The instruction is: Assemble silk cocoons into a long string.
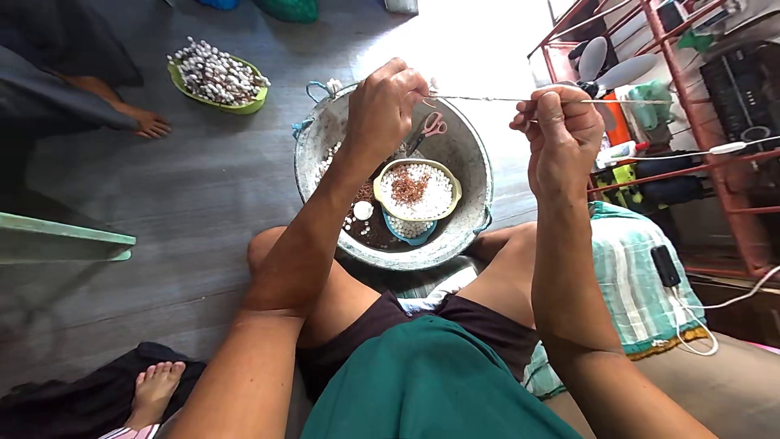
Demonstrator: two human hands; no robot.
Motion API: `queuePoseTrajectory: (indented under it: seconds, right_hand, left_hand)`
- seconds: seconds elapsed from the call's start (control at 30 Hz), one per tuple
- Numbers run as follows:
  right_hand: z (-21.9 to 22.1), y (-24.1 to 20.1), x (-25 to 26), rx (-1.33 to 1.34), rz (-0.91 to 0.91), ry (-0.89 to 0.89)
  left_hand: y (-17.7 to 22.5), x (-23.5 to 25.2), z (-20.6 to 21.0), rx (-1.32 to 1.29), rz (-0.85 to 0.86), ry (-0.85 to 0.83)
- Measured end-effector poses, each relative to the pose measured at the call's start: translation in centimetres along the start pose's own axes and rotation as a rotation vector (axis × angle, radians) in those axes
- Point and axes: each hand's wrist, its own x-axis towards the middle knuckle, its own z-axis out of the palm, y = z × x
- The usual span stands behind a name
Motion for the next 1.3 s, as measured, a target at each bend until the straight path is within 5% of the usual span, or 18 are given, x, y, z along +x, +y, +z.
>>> queuePoseTrajectory:
  seconds: [1.3]
  right_hand:
    - [0.16,-0.31,-0.25,-0.042,-0.016,0.022]
  left_hand:
    - [0.03,-0.13,0.07,-0.004,0.021,-0.008]
